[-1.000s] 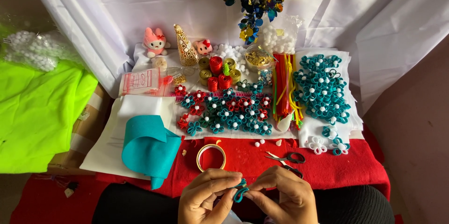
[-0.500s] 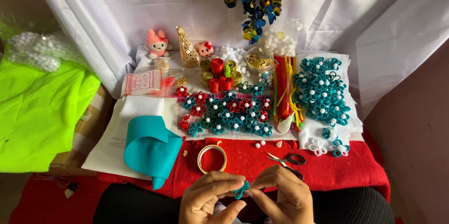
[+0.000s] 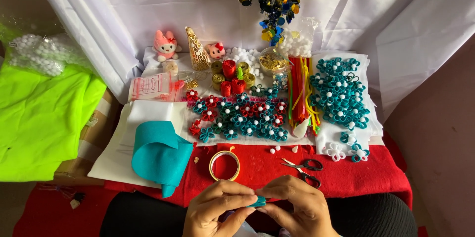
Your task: Cutting small blue plastic tubes with scissors and assembling them into a decorative beaded handicraft.
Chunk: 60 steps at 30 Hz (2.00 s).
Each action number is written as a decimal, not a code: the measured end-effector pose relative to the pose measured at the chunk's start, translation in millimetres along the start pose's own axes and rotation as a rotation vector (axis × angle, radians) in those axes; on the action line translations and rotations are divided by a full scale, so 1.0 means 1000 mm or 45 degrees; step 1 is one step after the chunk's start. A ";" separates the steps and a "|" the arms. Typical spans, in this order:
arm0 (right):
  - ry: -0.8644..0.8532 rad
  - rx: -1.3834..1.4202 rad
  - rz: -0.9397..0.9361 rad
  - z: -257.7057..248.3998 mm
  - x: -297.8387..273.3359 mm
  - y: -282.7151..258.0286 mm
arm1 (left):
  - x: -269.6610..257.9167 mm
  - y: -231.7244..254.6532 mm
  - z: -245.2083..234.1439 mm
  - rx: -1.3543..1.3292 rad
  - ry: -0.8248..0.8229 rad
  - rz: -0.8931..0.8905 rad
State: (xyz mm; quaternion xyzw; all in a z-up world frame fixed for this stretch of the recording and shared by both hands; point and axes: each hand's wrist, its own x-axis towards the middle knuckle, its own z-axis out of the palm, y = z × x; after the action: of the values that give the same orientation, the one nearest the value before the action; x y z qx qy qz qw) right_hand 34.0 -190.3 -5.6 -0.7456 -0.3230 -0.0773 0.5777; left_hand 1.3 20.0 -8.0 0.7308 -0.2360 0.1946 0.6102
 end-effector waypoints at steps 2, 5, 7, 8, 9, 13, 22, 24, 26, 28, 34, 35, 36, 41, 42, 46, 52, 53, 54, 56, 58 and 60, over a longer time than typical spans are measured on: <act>-0.014 0.021 -0.002 -0.001 0.000 -0.001 | 0.000 0.002 -0.001 -0.001 -0.011 -0.002; -0.031 0.121 0.003 0.001 0.001 -0.003 | 0.002 0.002 -0.002 -0.020 -0.028 0.034; -0.032 0.203 0.014 0.004 0.000 -0.001 | 0.002 -0.001 -0.002 -0.037 -0.037 0.071; -0.024 0.304 0.055 0.006 -0.001 0.001 | 0.001 -0.002 -0.002 -0.032 -0.043 0.069; -0.016 0.405 0.095 0.008 -0.002 0.003 | 0.001 -0.004 -0.002 -0.027 -0.049 0.067; 0.061 0.464 0.242 0.016 -0.010 0.024 | 0.004 -0.020 0.002 0.051 -0.051 -0.021; 0.517 -0.105 0.914 -0.027 -0.032 0.135 | -0.019 -0.118 0.031 0.125 -0.013 -0.390; 0.452 -0.361 0.971 -0.030 -0.038 0.151 | -0.024 -0.135 0.037 0.249 -0.036 -0.387; 0.389 -0.411 0.916 -0.025 -0.045 0.166 | -0.027 -0.149 0.044 0.365 -0.059 -0.280; 0.325 -0.460 0.861 -0.019 -0.048 0.175 | -0.029 -0.159 0.049 0.481 -0.083 -0.172; 0.258 -0.702 0.747 -0.003 -0.043 0.180 | -0.031 -0.178 0.057 0.826 -0.170 -0.018; 0.262 -0.753 0.713 -0.001 -0.043 0.182 | -0.031 -0.181 0.057 0.862 -0.185 -0.007; 0.263 -0.805 0.680 0.000 -0.044 0.183 | -0.033 -0.183 0.058 0.897 -0.198 0.002; 0.259 -0.851 0.652 0.001 -0.046 0.185 | -0.032 -0.180 0.060 0.939 -0.206 0.033; 0.252 -0.877 0.629 0.001 -0.045 0.185 | -0.031 -0.180 0.061 0.951 -0.219 0.028; 0.252 -0.885 0.658 0.002 -0.046 0.188 | -0.030 -0.178 0.060 0.939 -0.211 0.035; 0.364 -0.674 0.741 0.000 -0.041 0.177 | -0.033 -0.182 0.057 0.959 -0.228 0.033; 0.396 -0.533 0.826 -0.002 -0.039 0.174 | -0.036 -0.185 0.057 0.972 -0.231 -0.003; 0.427 -0.391 0.911 -0.003 -0.038 0.171 | -0.040 -0.189 0.056 0.984 -0.236 -0.039; 0.427 -0.304 0.923 -0.005 -0.044 0.172 | -0.038 -0.181 0.053 0.960 -0.198 -0.039; 0.427 -0.217 0.928 -0.008 -0.043 0.161 | -0.028 -0.164 0.049 0.939 -0.156 -0.034; 0.292 0.164 0.960 -0.009 -0.041 0.139 | -0.014 -0.138 0.043 0.549 -0.073 -0.126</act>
State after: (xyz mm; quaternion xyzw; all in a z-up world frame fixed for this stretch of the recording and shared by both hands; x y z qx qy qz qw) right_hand 83.3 -232.1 -135.6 -0.7606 0.0359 0.0779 0.6436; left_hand 70.6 -1.0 -134.3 0.8603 -0.1701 0.1895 0.4416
